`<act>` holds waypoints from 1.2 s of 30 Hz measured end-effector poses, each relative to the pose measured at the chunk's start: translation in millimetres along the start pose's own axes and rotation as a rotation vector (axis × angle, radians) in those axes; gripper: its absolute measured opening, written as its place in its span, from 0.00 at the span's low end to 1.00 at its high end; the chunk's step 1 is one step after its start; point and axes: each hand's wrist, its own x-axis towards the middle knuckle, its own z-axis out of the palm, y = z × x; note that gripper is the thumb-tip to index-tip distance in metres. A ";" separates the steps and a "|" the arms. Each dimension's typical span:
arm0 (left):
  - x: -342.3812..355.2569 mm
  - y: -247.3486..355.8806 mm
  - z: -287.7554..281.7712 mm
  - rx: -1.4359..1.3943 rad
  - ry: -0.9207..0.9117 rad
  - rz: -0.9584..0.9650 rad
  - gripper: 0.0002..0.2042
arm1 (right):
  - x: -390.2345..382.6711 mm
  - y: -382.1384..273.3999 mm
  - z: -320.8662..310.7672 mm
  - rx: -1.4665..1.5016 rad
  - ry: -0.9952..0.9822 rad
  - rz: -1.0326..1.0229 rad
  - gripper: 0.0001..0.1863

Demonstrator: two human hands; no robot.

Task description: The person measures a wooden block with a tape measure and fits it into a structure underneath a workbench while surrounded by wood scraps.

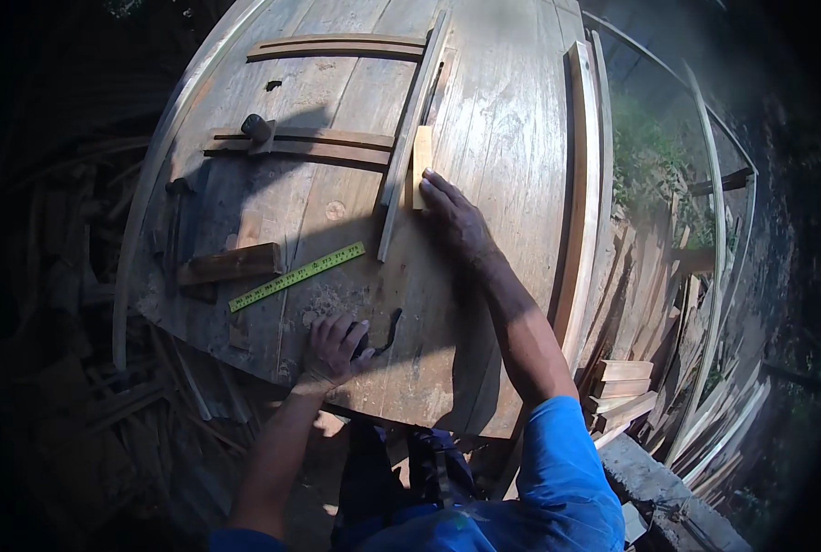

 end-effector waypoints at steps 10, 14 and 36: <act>1.1 0.4 0.2 -0.012 -0.005 0.007 0.28 | 11.1 18.5 1.2 -0.045 0.052 -0.097 0.29; 1.5 1.3 0.1 -0.003 0.002 0.008 0.27 | 15.2 26.1 0.2 -0.036 0.067 -0.161 0.32; 54.1 -53.0 18.2 0.447 0.248 -0.439 0.20 | 40.0 61.4 1.0 -0.053 0.148 -0.227 0.26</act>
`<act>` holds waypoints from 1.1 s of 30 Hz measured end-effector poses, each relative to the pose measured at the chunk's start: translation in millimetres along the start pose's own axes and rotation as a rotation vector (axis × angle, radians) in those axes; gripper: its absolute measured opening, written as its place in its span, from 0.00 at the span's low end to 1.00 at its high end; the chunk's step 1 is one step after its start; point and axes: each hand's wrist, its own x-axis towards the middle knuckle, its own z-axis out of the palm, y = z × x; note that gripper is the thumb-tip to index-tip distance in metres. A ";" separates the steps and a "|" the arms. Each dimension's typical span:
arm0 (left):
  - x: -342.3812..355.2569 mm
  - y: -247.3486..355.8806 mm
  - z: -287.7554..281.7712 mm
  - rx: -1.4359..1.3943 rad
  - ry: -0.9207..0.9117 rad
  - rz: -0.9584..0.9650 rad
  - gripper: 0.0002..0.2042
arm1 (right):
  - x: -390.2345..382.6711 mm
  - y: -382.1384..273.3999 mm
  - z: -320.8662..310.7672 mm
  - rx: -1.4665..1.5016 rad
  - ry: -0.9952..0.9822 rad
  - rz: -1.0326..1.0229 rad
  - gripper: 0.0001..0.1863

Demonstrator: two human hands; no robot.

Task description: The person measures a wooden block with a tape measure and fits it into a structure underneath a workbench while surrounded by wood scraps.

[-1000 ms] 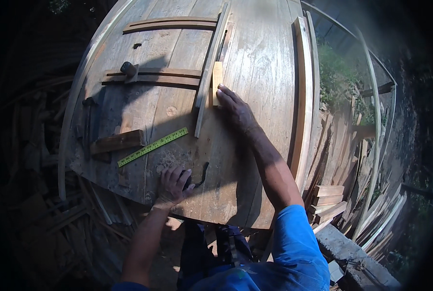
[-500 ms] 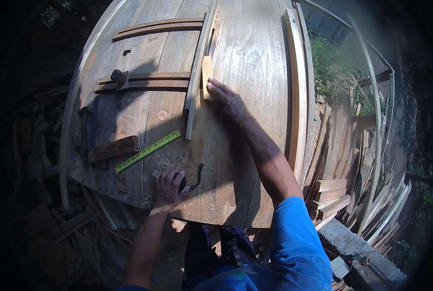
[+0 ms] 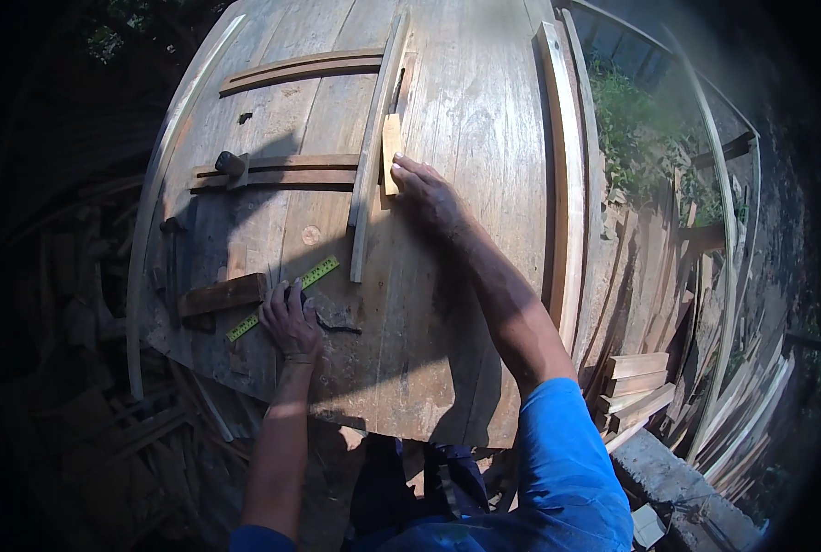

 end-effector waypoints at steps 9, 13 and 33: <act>2.1 5.2 -2.7 -0.019 0.008 -0.018 0.19 | 13.0 -5.9 -12.7 -0.010 -0.064 0.090 0.27; 2.6 5.1 -3.4 -0.026 -0.002 -0.019 0.19 | 19.8 -2.2 -12.7 -0.078 -0.110 0.138 0.28; 6.4 10.3 -2.9 -0.006 0.012 -0.003 0.19 | 36.5 20.2 -17.6 -0.121 -0.013 0.087 0.30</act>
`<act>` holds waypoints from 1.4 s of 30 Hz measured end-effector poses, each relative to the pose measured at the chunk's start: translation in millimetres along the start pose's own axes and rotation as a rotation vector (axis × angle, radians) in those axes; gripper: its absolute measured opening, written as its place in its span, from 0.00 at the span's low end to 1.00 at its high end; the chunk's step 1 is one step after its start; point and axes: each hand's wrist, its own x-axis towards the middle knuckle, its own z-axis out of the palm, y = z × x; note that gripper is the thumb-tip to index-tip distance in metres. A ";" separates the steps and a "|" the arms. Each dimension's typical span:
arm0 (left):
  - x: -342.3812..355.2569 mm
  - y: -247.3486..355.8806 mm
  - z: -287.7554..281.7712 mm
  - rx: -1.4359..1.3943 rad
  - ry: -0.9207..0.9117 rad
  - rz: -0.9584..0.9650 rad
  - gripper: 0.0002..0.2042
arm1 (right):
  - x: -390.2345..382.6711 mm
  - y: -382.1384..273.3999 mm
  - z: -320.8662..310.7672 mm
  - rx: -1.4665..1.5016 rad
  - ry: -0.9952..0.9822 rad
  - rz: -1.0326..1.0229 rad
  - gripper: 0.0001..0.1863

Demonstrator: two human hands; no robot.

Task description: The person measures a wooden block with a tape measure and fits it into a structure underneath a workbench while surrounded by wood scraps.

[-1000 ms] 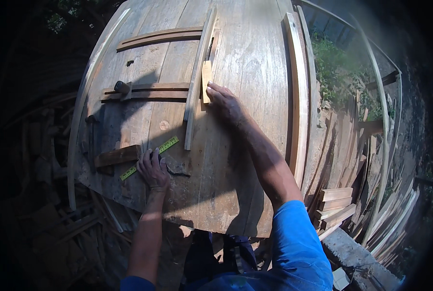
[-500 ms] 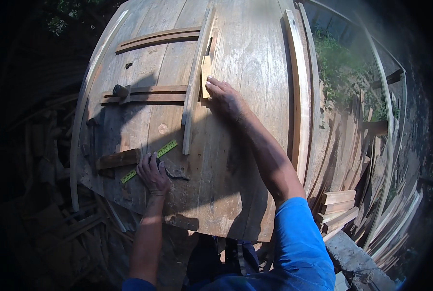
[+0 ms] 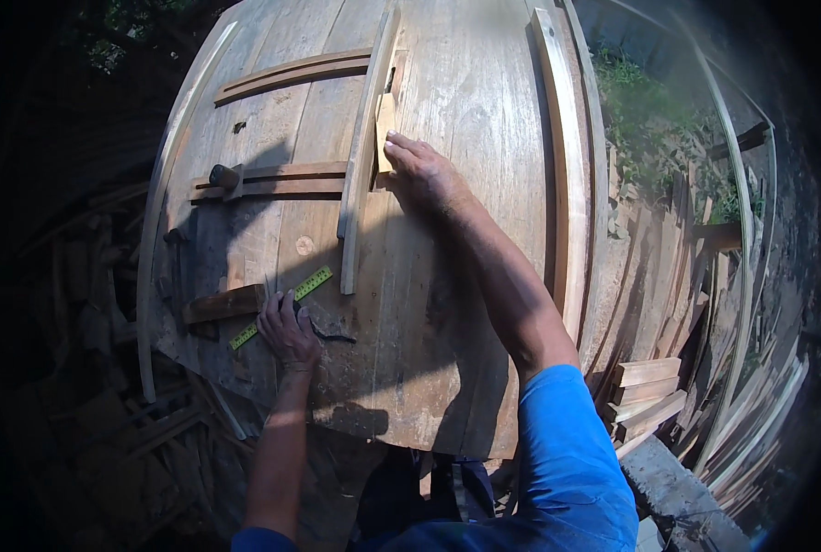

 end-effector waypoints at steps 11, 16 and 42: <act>-2.0 -3.1 -6.3 -0.005 -0.029 -0.014 0.18 | 2.7 -15.2 -8.5 -0.005 -0.006 0.059 0.29; 0.0 2.6 -0.2 -0.031 -0.012 0.001 0.18 | -13.0 -9.8 -14.0 -0.078 -0.126 0.049 0.27; -6.0 -4.3 0.0 -0.049 -0.027 -0.062 0.19 | -98.5 -100.8 -9.2 0.037 -0.075 0.008 0.27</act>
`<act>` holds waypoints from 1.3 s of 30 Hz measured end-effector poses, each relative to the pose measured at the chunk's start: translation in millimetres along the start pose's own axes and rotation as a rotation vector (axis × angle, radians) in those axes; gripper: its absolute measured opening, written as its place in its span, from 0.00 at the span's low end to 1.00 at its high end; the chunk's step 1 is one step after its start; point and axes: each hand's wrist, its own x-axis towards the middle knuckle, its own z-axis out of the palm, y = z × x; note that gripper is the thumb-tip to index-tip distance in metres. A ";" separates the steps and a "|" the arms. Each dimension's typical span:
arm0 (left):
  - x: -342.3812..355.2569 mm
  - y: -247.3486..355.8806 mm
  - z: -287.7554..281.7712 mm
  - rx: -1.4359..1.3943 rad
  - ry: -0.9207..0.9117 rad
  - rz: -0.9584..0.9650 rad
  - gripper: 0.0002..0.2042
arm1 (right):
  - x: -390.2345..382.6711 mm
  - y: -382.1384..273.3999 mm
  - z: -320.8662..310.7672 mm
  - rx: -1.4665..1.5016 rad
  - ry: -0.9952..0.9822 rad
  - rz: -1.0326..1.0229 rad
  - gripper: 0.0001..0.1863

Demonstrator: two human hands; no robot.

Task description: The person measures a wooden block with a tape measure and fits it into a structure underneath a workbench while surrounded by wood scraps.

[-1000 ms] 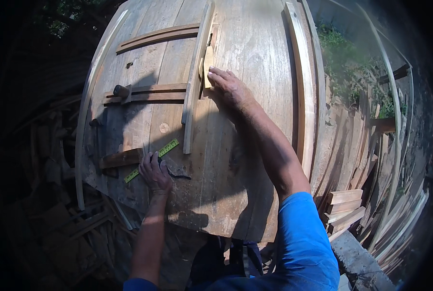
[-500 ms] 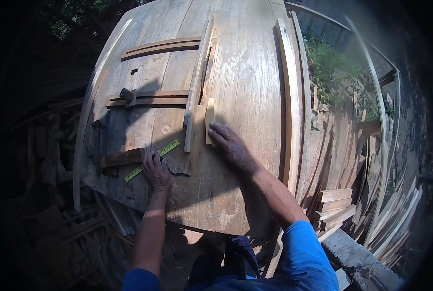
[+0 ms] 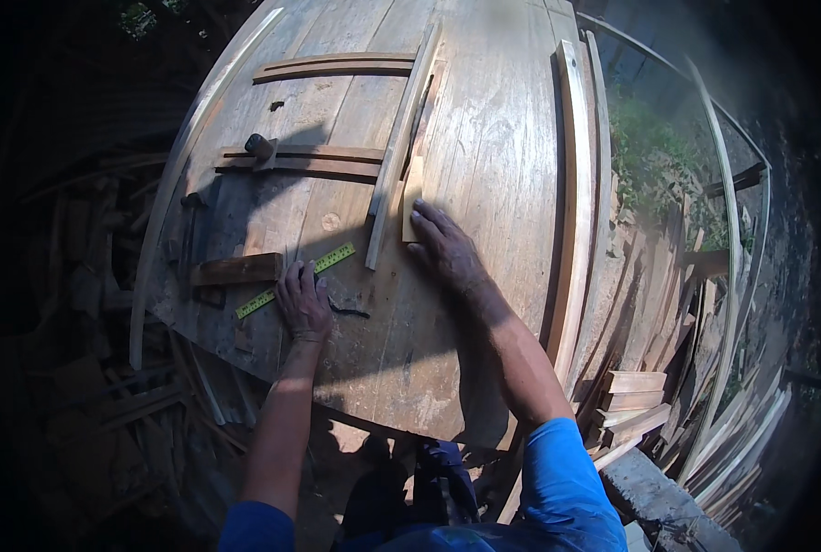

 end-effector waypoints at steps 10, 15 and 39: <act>6.4 -0.6 2.7 -0.038 0.032 0.037 0.20 | -45.2 -84.4 28.8 -0.199 0.248 0.458 0.28; 0.0 -14.8 6.6 -0.064 0.084 0.028 0.22 | -110.1 -154.9 42.5 -0.202 0.153 0.610 0.30; -278.1 -58.7 -6.5 -1.470 -0.716 -1.020 0.16 | -342.7 -361.2 244.3 -0.146 0.437 0.834 0.30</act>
